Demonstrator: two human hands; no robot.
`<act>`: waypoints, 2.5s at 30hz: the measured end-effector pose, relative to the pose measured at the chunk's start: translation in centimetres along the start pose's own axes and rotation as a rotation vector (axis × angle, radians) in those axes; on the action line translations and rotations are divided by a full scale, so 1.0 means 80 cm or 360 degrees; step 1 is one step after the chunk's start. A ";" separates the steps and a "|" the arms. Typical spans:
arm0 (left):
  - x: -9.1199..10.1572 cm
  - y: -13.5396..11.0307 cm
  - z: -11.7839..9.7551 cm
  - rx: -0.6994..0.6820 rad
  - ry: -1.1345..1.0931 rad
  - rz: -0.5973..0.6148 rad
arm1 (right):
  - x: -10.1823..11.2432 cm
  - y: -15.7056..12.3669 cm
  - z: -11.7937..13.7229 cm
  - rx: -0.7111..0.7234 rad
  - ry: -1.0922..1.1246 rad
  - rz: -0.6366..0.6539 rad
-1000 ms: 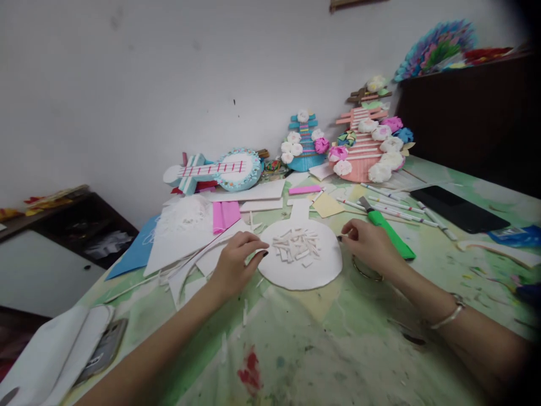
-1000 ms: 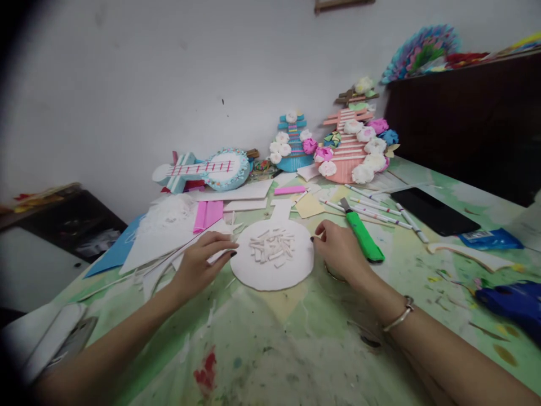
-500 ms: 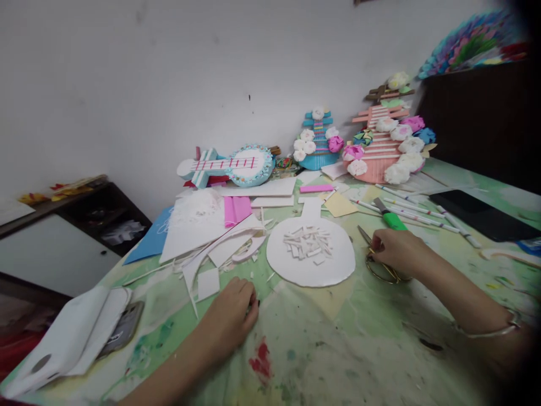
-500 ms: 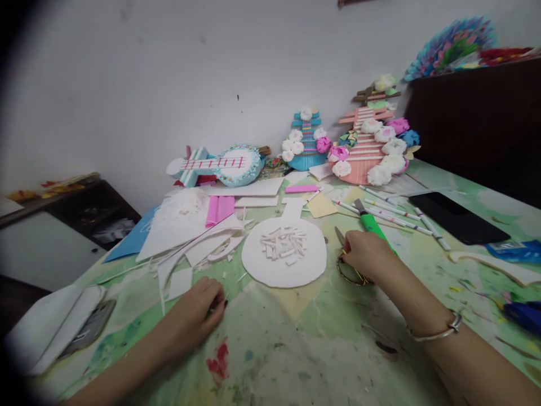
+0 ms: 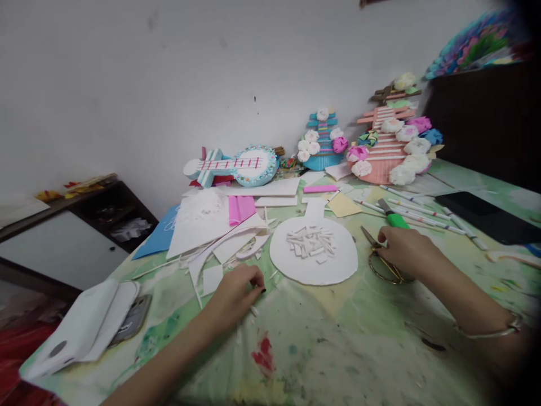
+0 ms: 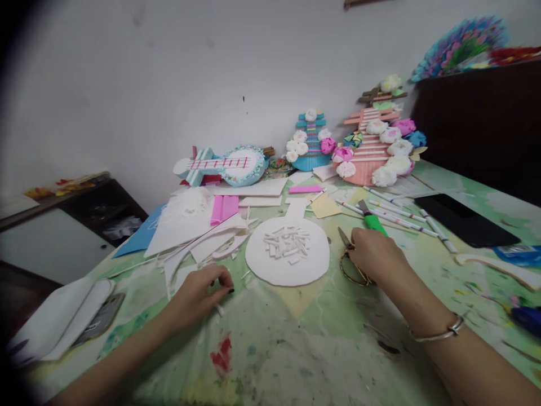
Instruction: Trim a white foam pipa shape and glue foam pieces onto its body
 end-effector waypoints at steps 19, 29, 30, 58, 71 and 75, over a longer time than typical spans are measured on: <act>0.008 0.069 0.037 -0.0527 0.0606 0.0133 | 0.008 -0.006 0.014 0.0157 0.0009 0.0109; -0.025 0.117 0.011 -0.0679 0.0193 -0.0225 | 0.000 -0.002 0.012 0.0169 0.0041 0.0044; -0.029 0.118 0.010 -0.0691 0.0172 -0.0265 | 0.000 -0.002 0.012 0.0169 0.0043 0.0045; -0.044 0.117 0.016 -0.0748 -0.0059 -0.0542 | 0.000 -0.006 0.017 0.0117 -0.0023 0.0137; -0.036 0.118 0.003 -0.0746 0.0189 -0.0323 | 0.001 -0.006 0.019 0.0139 -0.0049 0.0116; -0.040 0.117 -0.003 -0.0864 0.0398 -0.0236 | 0.002 -0.005 0.020 0.0146 -0.0019 0.0145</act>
Point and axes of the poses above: each hand's wrist, its own y-axis towards the middle knuckle, its own x-axis out of the back of the hand, z = x × y, the point moved 4 cm from there along y, towards the middle knuckle, and after that the axes turned 4 degrees about -y, right-handed, at the moved point
